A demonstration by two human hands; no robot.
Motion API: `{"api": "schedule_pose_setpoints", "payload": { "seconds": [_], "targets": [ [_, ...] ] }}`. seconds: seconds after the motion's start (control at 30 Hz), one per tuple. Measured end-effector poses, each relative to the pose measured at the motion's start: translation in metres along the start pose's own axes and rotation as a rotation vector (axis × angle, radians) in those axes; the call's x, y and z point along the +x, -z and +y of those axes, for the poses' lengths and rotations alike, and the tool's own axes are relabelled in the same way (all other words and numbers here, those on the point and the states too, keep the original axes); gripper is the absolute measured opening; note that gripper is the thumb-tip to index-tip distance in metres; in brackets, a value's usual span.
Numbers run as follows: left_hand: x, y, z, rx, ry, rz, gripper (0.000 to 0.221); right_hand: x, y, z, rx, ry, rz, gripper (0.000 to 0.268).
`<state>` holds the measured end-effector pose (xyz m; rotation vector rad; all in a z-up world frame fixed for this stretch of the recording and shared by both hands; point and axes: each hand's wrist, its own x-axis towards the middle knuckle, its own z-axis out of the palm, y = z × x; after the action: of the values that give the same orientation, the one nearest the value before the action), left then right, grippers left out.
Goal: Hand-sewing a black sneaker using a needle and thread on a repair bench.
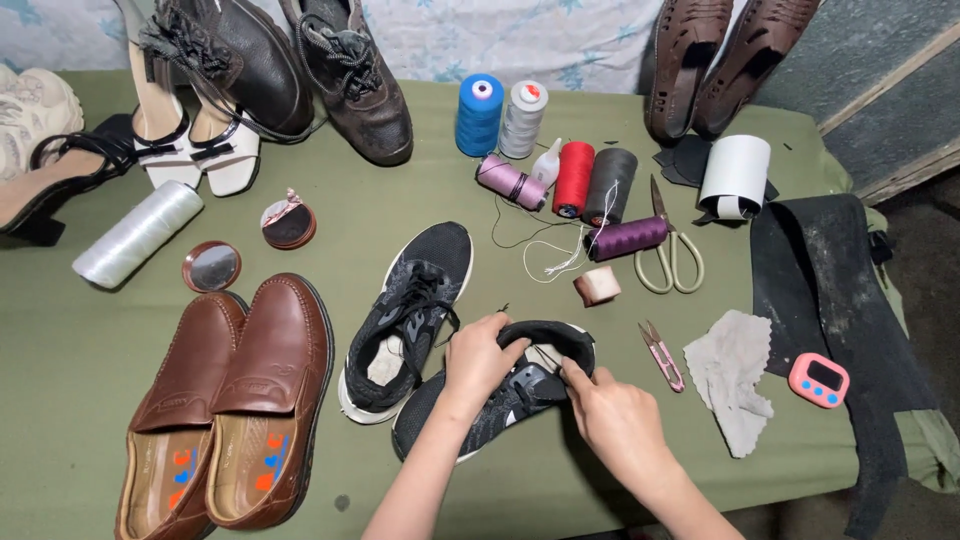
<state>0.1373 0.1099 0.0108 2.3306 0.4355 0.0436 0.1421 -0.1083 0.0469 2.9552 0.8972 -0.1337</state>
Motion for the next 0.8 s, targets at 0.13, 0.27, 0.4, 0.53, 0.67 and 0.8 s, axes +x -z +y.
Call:
{"api": "schedule_pose_setpoints", "payload": {
  "seconds": [0.13, 0.27, 0.4, 0.53, 0.67, 0.8],
  "targets": [
    [0.004, -0.015, -0.007, 0.099, 0.004, 0.052, 0.033, 0.003, -0.004, 0.000, 0.009, -0.013, -0.006, 0.041],
    [0.004, -0.017, -0.008, 0.081, 0.026, 0.071, 0.027, 0.005, -0.004, 0.000, -0.004, -0.005, 0.008, 0.042],
    [0.002, -0.016, -0.007, 0.072, 0.030, 0.078, 0.025, 0.008, -0.003, -0.001, 0.014, 0.001, -0.006, 0.042],
    [0.002, -0.014, -0.005, 0.057, 0.026, 0.084, 0.024, 0.004, -0.007, -0.001, 0.015, -0.006, -0.015, 0.044],
    [0.003, -0.015, -0.008, 0.054, 0.014, 0.091, 0.025, 0.003, -0.007, -0.002, -0.004, 0.000, 0.048, 0.045],
    [0.003, -0.013, -0.007, 0.042, 0.022, 0.086, 0.025, 0.004, -0.008, 0.000, 0.000, 0.018, 0.059, 0.046]
  ]
}}
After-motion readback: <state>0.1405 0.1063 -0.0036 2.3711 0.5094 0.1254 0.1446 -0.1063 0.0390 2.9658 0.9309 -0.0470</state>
